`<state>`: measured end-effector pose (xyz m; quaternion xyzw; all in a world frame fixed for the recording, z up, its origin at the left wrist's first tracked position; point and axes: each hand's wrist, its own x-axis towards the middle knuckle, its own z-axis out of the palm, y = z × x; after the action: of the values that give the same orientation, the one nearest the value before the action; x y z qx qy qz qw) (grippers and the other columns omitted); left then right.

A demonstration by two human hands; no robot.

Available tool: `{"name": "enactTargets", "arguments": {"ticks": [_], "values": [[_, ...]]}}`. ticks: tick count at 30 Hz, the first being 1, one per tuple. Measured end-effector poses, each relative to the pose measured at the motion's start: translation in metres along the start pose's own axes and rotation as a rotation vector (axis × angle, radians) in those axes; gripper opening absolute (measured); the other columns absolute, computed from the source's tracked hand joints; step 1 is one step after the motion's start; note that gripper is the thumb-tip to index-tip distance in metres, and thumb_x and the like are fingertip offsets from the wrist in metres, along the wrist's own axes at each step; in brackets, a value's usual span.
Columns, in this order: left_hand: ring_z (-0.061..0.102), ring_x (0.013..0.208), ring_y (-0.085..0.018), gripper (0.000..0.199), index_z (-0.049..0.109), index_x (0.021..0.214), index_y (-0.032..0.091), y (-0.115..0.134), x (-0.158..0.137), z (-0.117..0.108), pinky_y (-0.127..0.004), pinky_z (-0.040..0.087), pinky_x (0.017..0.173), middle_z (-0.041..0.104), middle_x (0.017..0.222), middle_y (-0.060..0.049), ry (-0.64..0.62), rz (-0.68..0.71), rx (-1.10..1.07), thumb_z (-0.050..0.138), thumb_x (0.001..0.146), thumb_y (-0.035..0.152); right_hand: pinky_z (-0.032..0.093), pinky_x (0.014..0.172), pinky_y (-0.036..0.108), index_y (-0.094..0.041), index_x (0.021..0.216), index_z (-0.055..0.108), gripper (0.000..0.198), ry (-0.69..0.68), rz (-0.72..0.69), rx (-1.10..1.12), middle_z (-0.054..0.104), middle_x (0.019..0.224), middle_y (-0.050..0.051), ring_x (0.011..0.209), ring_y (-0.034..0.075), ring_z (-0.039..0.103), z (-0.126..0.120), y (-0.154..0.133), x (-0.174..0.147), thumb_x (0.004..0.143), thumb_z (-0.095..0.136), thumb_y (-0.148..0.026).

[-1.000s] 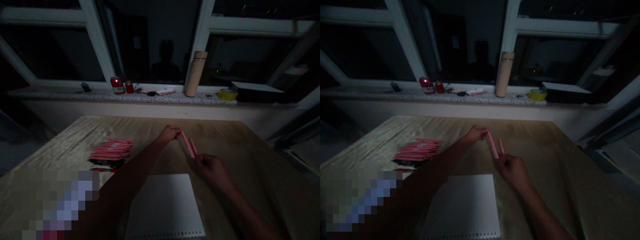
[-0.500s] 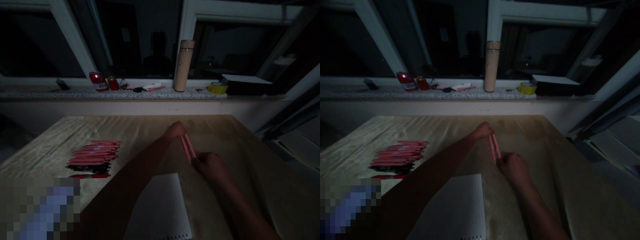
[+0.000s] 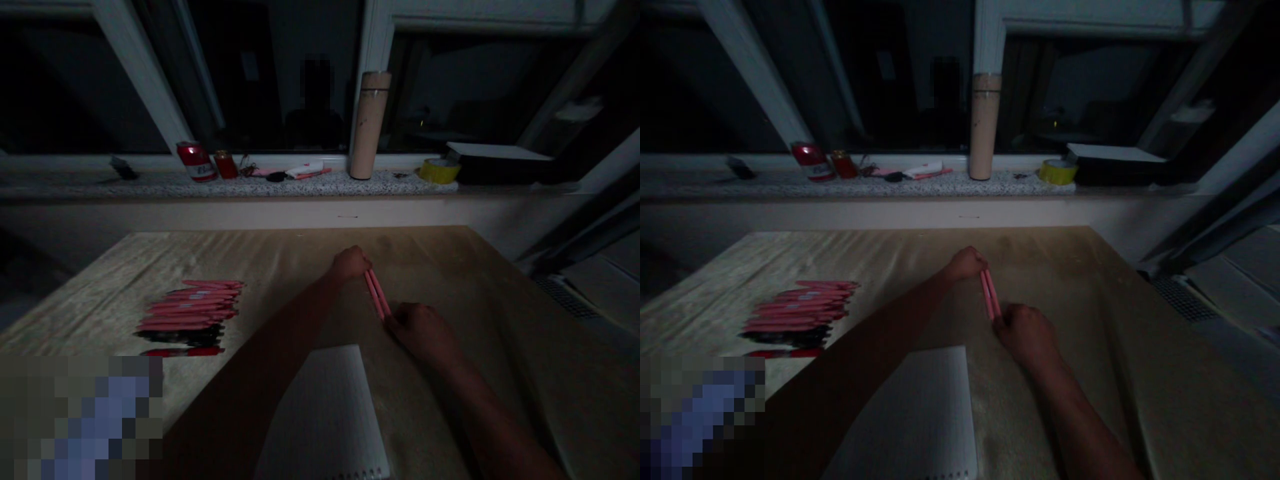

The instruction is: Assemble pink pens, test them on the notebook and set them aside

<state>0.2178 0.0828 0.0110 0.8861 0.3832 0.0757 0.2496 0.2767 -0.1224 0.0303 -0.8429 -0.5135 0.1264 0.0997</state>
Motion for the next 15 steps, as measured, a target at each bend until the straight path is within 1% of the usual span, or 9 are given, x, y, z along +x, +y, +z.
{"name": "enactTargets", "arguments": {"ticks": [8, 15], "values": [[0.061, 0.08, -0.015, 0.023, 0.07, 0.085, 0.02, -0.0005, -0.0007, 0.0034, -0.022, 0.045, 0.071, 0.069, 0.085, -0.005, 0.005, 0.01, -0.035, 0.055, 0.07, 0.031, 0.034, 0.053, 0.026, -0.018, 0.073, 0.067, 0.027, 0.009, -0.023, 0.005, 0.069, 0.072, 0.009, 0.065, 0.019, 0.063, 0.0003, 0.0001, -0.0004, 0.078, 0.05, -0.039], [0.06, 0.078, -0.015, 0.022, 0.07, 0.082, 0.018, -0.0037, 0.0014, 0.0055, -0.023, 0.045, 0.072, 0.069, 0.083, -0.004, 0.011, 0.011, -0.069, 0.055, 0.071, 0.029, 0.036, 0.056, 0.025, -0.017, 0.074, 0.066, 0.027, 0.002, -0.045, 0.023, 0.069, 0.073, 0.01, 0.066, 0.019, 0.063, 0.0019, 0.0032, 0.0015, 0.079, 0.049, -0.037]]}}
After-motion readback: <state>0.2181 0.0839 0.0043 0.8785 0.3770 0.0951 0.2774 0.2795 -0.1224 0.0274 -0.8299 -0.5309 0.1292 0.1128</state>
